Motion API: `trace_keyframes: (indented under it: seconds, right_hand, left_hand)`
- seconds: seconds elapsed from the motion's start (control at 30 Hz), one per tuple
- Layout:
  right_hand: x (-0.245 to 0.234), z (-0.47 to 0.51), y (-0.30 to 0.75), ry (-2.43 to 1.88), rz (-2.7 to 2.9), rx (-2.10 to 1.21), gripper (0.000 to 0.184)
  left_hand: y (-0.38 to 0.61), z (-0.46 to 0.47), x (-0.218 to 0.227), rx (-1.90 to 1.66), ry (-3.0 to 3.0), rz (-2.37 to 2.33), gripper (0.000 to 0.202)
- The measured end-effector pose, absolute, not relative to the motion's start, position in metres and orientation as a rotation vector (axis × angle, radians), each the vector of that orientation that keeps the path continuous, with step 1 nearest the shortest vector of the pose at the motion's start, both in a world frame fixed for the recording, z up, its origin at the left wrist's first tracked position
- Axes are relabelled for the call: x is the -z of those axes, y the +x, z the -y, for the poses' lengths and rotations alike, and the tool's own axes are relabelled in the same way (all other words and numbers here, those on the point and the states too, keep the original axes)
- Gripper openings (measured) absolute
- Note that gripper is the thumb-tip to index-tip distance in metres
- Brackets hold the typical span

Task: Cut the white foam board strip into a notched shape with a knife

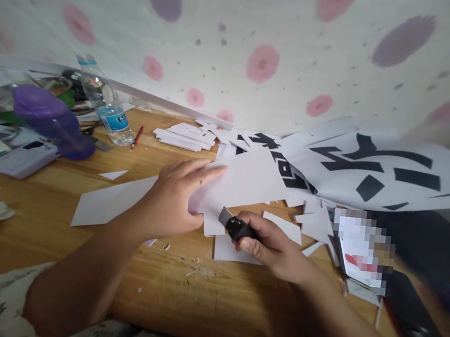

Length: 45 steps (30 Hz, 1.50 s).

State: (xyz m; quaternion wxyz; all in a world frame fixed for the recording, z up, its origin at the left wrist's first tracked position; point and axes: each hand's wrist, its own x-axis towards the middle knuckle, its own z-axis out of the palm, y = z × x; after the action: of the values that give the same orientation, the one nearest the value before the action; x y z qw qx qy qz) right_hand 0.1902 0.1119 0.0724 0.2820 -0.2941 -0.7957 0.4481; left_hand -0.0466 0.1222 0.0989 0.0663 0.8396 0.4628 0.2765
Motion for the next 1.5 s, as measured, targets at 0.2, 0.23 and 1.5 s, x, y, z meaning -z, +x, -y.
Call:
trace_keyframes:
  seconds: [0.2, 0.23, 1.5]
  right_hand:
    - [-0.072, -0.1, 0.182, -0.886, 2.212, -0.99, 0.023]
    - [-0.072, -0.098, 0.181, -0.896, 2.218, -0.954, 0.016]
    - [-0.067, -0.104, 0.211, -1.563, 2.653, -0.123, 0.032]
  left_hand:
    - [-0.043, -0.108, -0.108, -0.764, 2.632, -1.288, 0.076]
    - [-0.042, -0.107, -0.109, -0.753, 2.643, -1.262, 0.076]
    - [-0.056, -0.151, -0.078, -0.358, 2.704, -1.851, 0.064]
